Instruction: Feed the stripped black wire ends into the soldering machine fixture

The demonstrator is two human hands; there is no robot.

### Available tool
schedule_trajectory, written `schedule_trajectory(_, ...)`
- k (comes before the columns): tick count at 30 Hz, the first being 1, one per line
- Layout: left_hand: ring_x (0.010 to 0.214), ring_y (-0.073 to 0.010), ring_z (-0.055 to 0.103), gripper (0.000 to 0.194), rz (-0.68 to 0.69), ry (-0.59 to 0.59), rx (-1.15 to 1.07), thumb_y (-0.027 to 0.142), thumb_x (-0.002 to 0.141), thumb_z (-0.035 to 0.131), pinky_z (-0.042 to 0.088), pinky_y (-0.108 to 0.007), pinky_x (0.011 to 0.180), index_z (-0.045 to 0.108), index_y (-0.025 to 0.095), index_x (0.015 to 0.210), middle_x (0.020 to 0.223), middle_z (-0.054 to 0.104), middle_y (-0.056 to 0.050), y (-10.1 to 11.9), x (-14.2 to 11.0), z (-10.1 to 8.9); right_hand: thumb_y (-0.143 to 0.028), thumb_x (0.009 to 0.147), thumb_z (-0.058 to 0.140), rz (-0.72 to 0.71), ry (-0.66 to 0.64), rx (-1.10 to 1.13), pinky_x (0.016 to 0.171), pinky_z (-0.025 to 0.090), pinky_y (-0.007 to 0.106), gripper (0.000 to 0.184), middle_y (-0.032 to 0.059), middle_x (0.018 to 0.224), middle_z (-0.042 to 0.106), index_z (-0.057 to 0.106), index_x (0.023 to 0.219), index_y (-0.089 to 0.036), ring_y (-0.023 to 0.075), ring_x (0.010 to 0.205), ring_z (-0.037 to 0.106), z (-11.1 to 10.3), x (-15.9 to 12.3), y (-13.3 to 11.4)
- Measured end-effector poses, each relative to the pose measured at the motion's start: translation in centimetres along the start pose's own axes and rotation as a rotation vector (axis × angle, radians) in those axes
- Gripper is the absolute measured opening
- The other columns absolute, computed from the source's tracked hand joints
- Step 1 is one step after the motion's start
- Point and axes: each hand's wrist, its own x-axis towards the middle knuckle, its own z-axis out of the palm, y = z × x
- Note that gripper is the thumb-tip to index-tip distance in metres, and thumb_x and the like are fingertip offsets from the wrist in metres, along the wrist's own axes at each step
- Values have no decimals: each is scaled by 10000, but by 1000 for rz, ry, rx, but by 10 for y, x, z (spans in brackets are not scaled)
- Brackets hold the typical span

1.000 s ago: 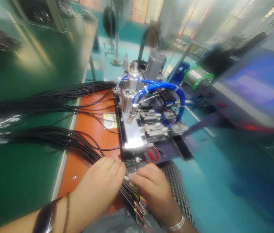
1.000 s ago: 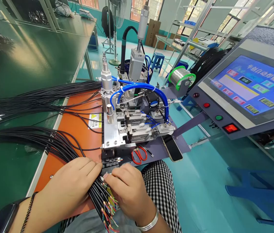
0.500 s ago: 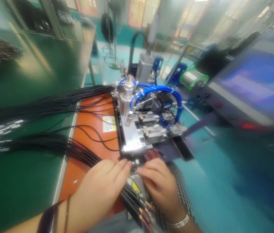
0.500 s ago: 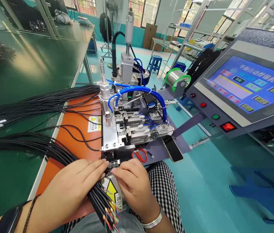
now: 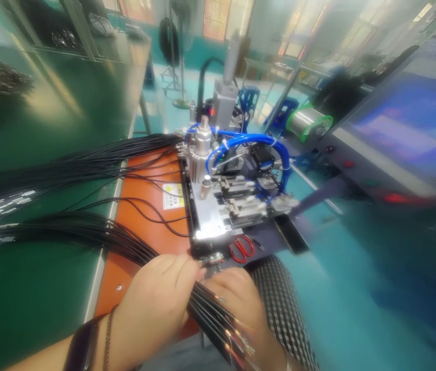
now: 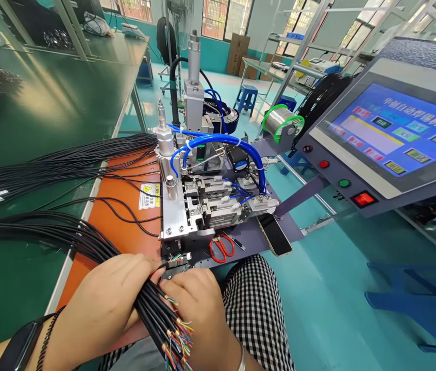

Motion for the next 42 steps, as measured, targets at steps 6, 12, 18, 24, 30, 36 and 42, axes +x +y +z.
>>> schedule_trajectory(6, 632, -201, 455, 109, 16, -55, -42, 88, 847, 423, 360, -324, 576, 474, 184, 832, 706, 508, -23, -1, 2, 1, -182, 854, 581, 356, 224, 55, 681, 485, 275, 93, 37, 866, 651, 659, 891, -215, 170, 796, 600, 0, 13, 1)
schedule_trajectory(12, 634, -197, 443, 94, 11, -73, -46, 91, 783, 467, 355, -320, 562, 497, 179, 800, 711, 505, -24, 0, 0, 2, -127, 846, 543, 290, 144, 67, 678, 472, 287, 146, 23, 763, 646, 643, 765, -195, 165, 741, 584, -1, 18, -1)
schedule_trajectory(18, 749, -206, 495, 240, 24, -281, -62, 112, 798, 516, 434, -357, 652, 571, 159, 1028, 866, 569, -50, -4, 0, 2, -118, 856, 549, 194, -14, 48, 741, 466, 312, 139, 29, 827, 666, 664, 862, -197, 171, 794, 576, -8, 24, 11)
schedule_trajectory(24, 958, -224, 506, 502, 56, -332, -17, 19, 834, 462, 460, -384, 816, 429, 166, 1313, 1153, 555, -88, -12, 3, 9, -176, 891, 530, 325, -172, 22, 725, 431, 295, 131, 22, 806, 626, 630, 807, -188, 170, 790, 553, -13, 29, 34)
schedule_trajectory(30, 907, -223, 512, 468, 85, -335, -54, 62, 877, 428, 471, -397, 767, 425, 201, 1325, 1052, 561, -74, -17, 6, 17, -313, 887, 545, 625, -179, 233, 590, 397, 236, 166, -21, 714, 548, 564, 776, -191, 135, 660, 511, -9, 25, 42)
schedule_trajectory(36, 895, -230, 505, 433, 97, -342, -42, 91, 882, 455, 468, -414, 764, 450, 204, 1300, 980, 561, -64, -16, 8, 17, -297, 830, 594, 724, -146, 366, 579, 382, 227, 121, -33, 683, 493, 547, 801, -189, 125, 642, 475, -13, 23, 43)
schedule_trajectory(42, 842, -225, 498, 377, 85, -334, -24, 105, 890, 433, 465, -404, 712, 491, 193, 1252, 964, 564, -57, -16, 9, 20, -313, 845, 538, 810, -165, 420, 643, 409, 232, 164, -4, 736, 542, 582, 765, -176, 137, 708, 499, -12, 21, 47)
